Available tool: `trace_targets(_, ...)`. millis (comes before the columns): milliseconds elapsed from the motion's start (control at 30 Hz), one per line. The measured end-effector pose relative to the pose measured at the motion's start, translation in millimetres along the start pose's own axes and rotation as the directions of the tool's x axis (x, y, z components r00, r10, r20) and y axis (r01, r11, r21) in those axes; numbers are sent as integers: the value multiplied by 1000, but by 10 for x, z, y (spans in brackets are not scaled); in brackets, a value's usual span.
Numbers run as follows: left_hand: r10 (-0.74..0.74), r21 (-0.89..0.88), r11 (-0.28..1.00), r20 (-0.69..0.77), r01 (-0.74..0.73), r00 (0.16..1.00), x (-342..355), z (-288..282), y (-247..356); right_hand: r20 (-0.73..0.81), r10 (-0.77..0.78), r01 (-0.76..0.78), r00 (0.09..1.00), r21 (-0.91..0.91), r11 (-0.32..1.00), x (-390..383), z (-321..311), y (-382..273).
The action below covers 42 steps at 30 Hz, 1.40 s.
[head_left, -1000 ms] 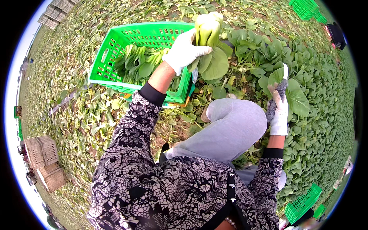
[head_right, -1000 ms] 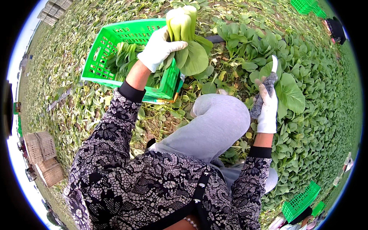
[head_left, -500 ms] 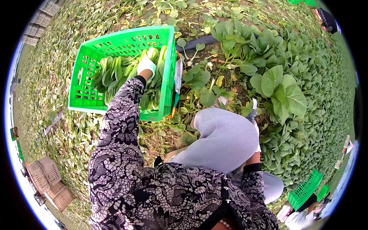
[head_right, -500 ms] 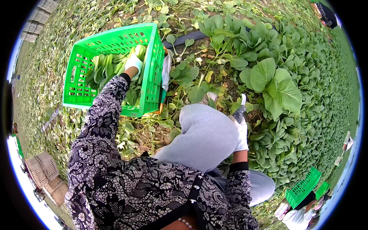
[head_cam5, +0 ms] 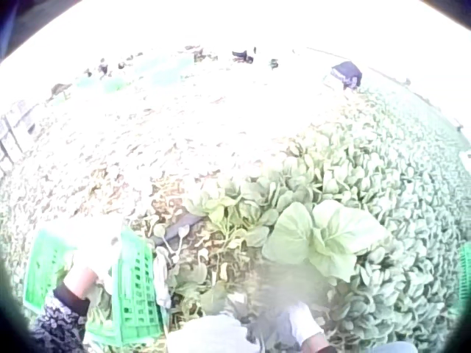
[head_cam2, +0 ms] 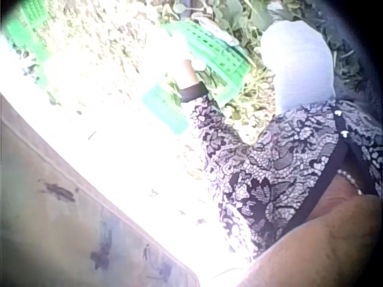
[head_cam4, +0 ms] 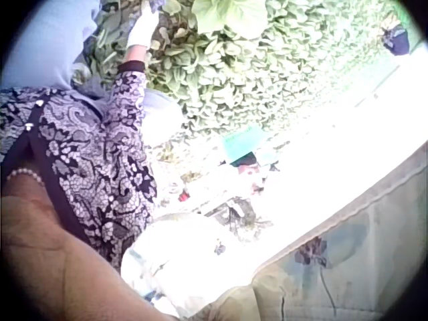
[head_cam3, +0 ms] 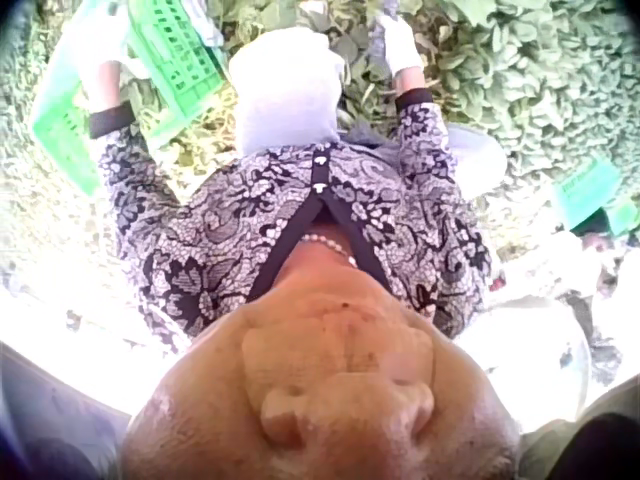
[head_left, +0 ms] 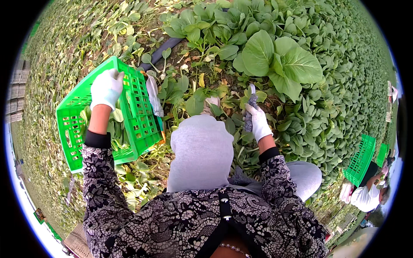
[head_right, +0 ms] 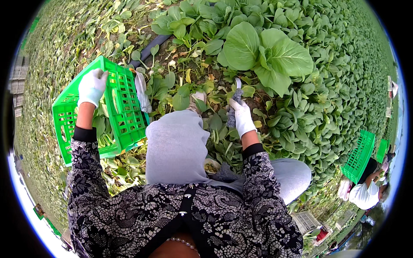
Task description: The person harvests leafy green vegetables in a field using shears, cutting the stems and placing the harvested greens into a green plastic crate. The person repeatedly moves between plants, cuts, and deposits the produce into the crate.
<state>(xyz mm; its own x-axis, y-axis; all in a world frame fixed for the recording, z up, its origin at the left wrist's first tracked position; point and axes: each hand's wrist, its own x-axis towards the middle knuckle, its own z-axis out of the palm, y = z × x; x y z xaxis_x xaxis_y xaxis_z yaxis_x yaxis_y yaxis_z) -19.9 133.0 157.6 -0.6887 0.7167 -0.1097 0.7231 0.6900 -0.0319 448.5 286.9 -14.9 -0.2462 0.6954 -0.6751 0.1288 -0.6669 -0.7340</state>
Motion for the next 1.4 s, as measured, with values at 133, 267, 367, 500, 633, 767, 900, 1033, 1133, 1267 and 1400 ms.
trace_targets(133,577,-299,735,-197,-609,793,-388,-309,1607,-140,-12,43,990,221,974,286,-601,52)
trace_targets(267,993,-442,115,61,-890,97,-563,424,3316,-162,64,-19,985,267,964,337,-691,32)
trace_targets(367,981,-154,-174,55,-973,-184,-709,896,4417,-166,-58,104,984,288,952,623,-979,414)
trace_targets(500,963,214,-268,43,-939,-265,-548,1299,5061,-134,127,-73,983,348,935,285,-754,414)
trace_targets(633,970,241,-91,-198,-966,-141,-145,1537,5397,-156,133,-87,979,273,958,240,-802,530)
trace_targets(767,959,250,202,-247,-947,139,46,1233,5265,-147,86,-50,985,234,971,263,-910,465)
trace_targets(900,923,716,103,191,-691,335,103,1231,5168,-139,105,-65,985,269,961,156,-818,223)
trace_targets(1033,740,729,-108,513,-676,435,-136,1238,5559,-94,108,-78,990,280,957,250,-848,433)
trace_targets(1133,694,635,162,470,-755,545,155,1599,5545,-97,61,-34,993,259,965,340,-765,574)
trace_targets(1267,744,305,479,357,-823,565,41,1489,5226,-187,30,22,982,272,962,265,-966,558)
trace_targets(1400,770,238,507,305,-828,560,-237,1582,5029,-201,43,16,979,283,959,129,-1041,482)
